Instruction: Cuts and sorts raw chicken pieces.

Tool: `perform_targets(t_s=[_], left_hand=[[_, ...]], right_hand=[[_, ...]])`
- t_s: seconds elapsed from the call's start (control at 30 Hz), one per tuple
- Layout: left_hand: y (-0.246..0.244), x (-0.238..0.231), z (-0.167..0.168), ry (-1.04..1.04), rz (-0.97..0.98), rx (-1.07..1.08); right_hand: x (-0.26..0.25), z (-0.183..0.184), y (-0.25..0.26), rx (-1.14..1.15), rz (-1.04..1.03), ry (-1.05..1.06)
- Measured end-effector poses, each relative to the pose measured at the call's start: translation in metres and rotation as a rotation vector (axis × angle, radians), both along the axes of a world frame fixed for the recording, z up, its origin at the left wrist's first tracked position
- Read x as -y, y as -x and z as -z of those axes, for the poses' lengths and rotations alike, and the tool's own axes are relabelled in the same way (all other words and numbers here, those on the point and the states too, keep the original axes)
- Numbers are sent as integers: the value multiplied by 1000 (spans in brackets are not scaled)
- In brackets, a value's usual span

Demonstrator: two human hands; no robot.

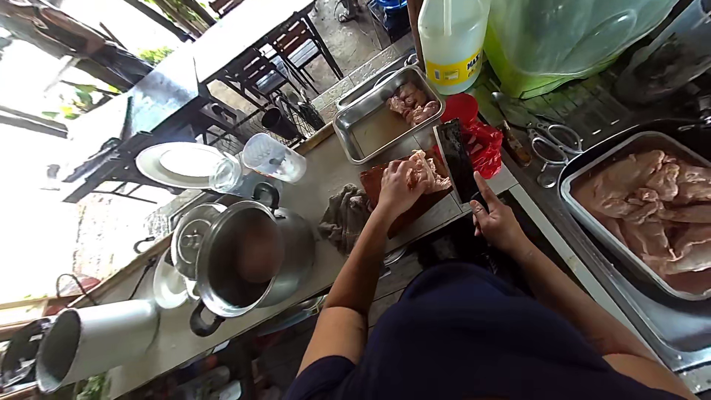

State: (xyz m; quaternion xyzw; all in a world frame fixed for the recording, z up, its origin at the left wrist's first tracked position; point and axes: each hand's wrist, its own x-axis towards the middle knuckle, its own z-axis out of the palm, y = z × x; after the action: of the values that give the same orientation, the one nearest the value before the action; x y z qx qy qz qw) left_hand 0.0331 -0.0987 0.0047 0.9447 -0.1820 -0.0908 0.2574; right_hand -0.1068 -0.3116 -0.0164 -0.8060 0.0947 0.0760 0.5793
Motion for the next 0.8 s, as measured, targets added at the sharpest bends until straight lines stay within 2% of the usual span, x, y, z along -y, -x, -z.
perform_targets(t_s=[0.13, 0.27, 0.43, 0.6, 0.8], left_hand=[[-13, 14, 10, -23, -18, -38], [-12, 6, 7, 53, -68, -73], [-10, 4, 5, 53, -122, -111], [-8, 5, 7, 69, -156, -67], [-6, 2, 10, 109, -171, -52]], right_hand=[[-8, -3, -4, 29, 5, -117], [-13, -4, -3, 1, 4, -163], [-22, -11, -3, -68, -41, -214], [-31, -9, -4, -92, -163, -39], [-34, -11, -2, -118, -171, 26]])
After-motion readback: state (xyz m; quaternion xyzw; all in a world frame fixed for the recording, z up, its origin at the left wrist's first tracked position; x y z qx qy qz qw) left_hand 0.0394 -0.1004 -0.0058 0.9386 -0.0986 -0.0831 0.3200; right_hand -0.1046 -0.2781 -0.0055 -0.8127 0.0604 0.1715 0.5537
